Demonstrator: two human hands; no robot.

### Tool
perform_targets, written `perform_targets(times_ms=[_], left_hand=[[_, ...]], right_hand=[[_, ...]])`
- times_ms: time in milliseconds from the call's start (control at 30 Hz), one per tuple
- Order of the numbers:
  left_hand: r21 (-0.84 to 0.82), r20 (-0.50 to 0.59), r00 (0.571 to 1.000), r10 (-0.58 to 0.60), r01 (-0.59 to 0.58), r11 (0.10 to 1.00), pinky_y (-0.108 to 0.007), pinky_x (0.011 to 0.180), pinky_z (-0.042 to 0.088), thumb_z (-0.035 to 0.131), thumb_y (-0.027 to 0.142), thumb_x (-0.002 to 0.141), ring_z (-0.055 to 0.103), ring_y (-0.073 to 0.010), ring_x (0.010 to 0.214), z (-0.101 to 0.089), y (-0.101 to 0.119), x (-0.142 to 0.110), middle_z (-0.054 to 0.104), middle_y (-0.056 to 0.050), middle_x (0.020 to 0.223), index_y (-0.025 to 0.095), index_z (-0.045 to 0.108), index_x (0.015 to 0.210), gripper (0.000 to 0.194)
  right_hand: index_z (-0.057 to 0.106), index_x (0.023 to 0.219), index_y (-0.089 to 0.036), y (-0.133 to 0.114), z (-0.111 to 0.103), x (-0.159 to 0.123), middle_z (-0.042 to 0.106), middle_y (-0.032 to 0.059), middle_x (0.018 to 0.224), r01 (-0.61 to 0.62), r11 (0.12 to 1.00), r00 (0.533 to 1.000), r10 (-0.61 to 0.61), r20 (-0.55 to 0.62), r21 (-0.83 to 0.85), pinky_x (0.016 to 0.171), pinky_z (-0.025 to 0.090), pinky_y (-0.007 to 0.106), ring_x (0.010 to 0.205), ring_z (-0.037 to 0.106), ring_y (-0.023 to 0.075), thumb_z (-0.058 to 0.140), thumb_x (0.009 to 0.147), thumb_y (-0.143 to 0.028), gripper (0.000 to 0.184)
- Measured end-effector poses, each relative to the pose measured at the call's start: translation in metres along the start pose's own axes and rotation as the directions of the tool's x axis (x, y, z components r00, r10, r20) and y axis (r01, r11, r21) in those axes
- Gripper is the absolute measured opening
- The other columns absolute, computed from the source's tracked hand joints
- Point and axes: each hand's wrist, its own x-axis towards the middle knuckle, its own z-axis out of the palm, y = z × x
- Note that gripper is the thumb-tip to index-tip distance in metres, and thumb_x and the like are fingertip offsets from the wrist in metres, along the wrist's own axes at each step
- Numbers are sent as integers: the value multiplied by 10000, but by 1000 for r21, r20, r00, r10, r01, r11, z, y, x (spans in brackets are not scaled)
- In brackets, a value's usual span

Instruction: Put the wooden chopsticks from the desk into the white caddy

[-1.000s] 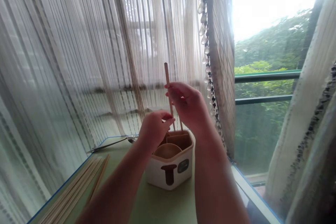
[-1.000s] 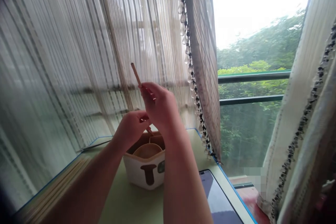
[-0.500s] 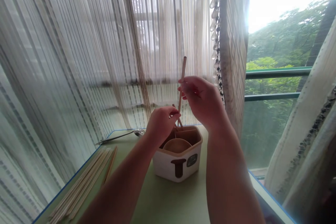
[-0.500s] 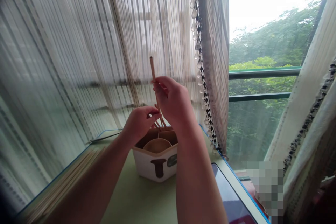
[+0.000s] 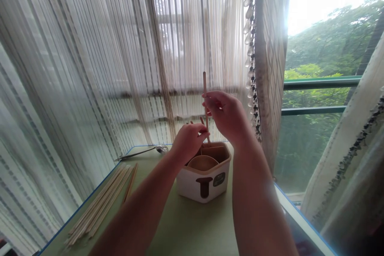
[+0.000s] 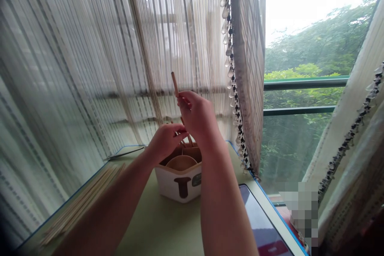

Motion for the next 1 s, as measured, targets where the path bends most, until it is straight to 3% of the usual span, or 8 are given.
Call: perform_targets(times_ms=[200,333,467,600,667,800,900,1000], left_hand=[[-41,8,989,-148,148,988,-247,627,429,580,299,772,606,-142,637,4,-10,0,684,-36,707,183,713,785,177],[-81,-88,978,-190,183,980,-243,625,431,562,337,786,609,-134,642,2,-11,-1,691,-28,746,194,704,833,207],[4,-183,964,-192,196,981,-253,613,419,547,381,793,592,-137,611,-11,-10,-3,671,-21,679,186,686,757,242],[119,-347,906,-244,300,946,-277,640,430,592,409,749,594,-164,685,-25,-19,-2,667,-44,767,169,652,848,267],[103,-279,918,-283,322,941,-281,645,446,635,405,707,603,-175,728,-28,-27,-1,669,-59,822,163,646,890,303],[-142,38,943,-331,333,932,-230,514,453,612,366,729,608,-139,604,-26,-41,2,665,-44,728,159,646,793,220],[-304,111,929,-352,369,878,-183,402,414,625,334,718,600,-119,545,-24,-44,2,669,-52,750,149,637,814,209],[-413,145,917,-373,398,819,-166,368,395,666,364,683,593,-112,540,-23,-46,2,670,-64,776,142,648,845,276]], right_hand=[[645,951,-171,20,13,4,678,57,841,-110,992,991,115,67,-67,678,510,298,744,631,150,495,846,-304,227],[659,947,-177,24,17,4,685,62,842,-115,984,986,130,106,-138,667,499,287,737,634,152,500,841,-291,222],[690,885,-186,24,18,3,692,59,803,-115,956,960,177,217,-271,645,465,270,711,624,152,523,812,-247,192],[708,807,-186,25,20,2,695,65,757,-97,911,907,246,342,-400,638,431,276,704,611,165,564,778,-244,158],[702,798,-187,25,22,2,697,67,771,-102,899,893,272,360,-425,645,428,276,714,610,167,586,758,-237,133],[680,770,-175,26,25,4,693,68,794,-118,864,883,317,347,-489,636,426,274,734,605,174,644,698,-223,93],[680,756,-172,25,26,5,688,63,776,-126,843,888,331,319,-523,608,418,260,711,598,166,659,681,-243,106],[701,748,-174,23,27,5,676,48,692,-151,849,853,371,366,-507,535,390,236,609,580,135,637,693,-283,138]])
